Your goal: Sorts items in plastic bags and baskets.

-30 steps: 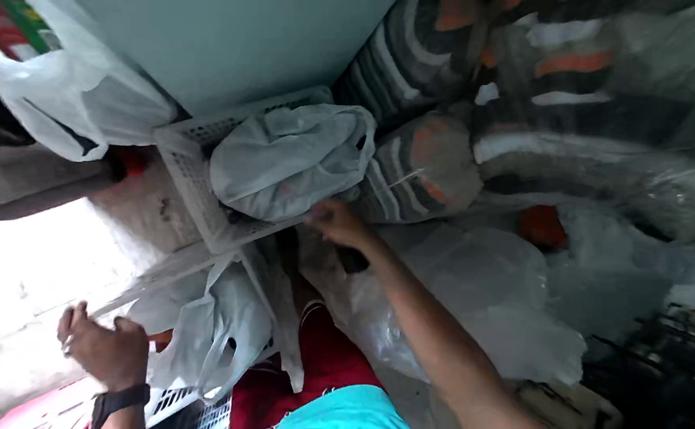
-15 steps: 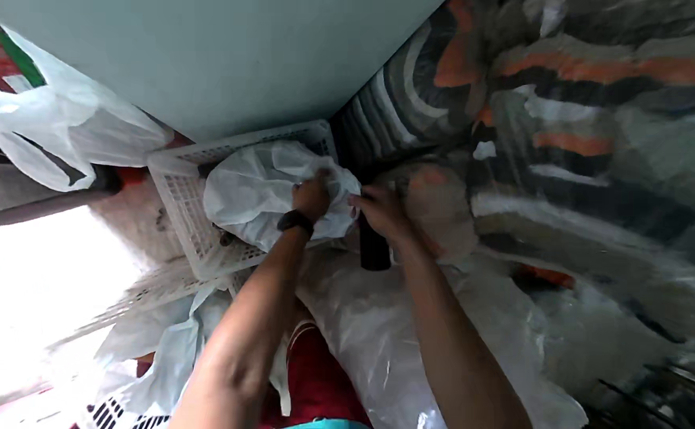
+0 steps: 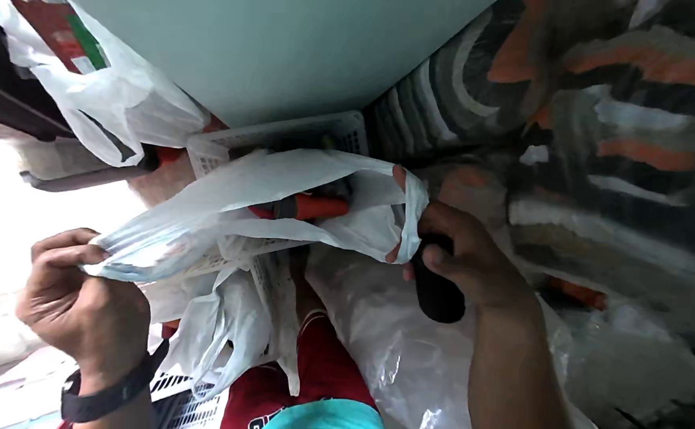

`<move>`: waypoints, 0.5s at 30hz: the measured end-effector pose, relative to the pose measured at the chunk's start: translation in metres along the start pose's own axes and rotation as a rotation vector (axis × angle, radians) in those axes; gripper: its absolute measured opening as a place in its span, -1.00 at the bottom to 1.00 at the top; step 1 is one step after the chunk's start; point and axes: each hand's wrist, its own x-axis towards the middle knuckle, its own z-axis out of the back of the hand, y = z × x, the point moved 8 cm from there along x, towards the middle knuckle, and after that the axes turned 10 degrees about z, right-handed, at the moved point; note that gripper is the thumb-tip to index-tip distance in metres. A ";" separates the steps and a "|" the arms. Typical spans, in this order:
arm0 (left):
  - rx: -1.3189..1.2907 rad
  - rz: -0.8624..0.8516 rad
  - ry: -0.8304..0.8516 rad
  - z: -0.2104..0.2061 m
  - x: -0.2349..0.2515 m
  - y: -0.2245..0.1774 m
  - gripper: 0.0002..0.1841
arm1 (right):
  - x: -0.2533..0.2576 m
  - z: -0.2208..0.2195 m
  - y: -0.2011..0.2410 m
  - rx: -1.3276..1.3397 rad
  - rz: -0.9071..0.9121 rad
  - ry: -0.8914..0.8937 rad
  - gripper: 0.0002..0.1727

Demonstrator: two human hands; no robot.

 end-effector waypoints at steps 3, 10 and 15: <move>-0.044 0.018 -0.093 0.006 0.000 -0.010 -0.75 | -0.006 0.000 0.007 -0.066 0.013 0.037 -0.33; 0.039 0.031 -0.128 0.019 -0.002 -0.016 -0.73 | -0.015 -0.009 0.003 -0.018 -0.013 0.099 -0.25; 0.112 -0.031 -0.092 0.007 -0.002 -0.026 -0.73 | -0.012 -0.010 0.003 -0.018 -0.038 0.122 -0.12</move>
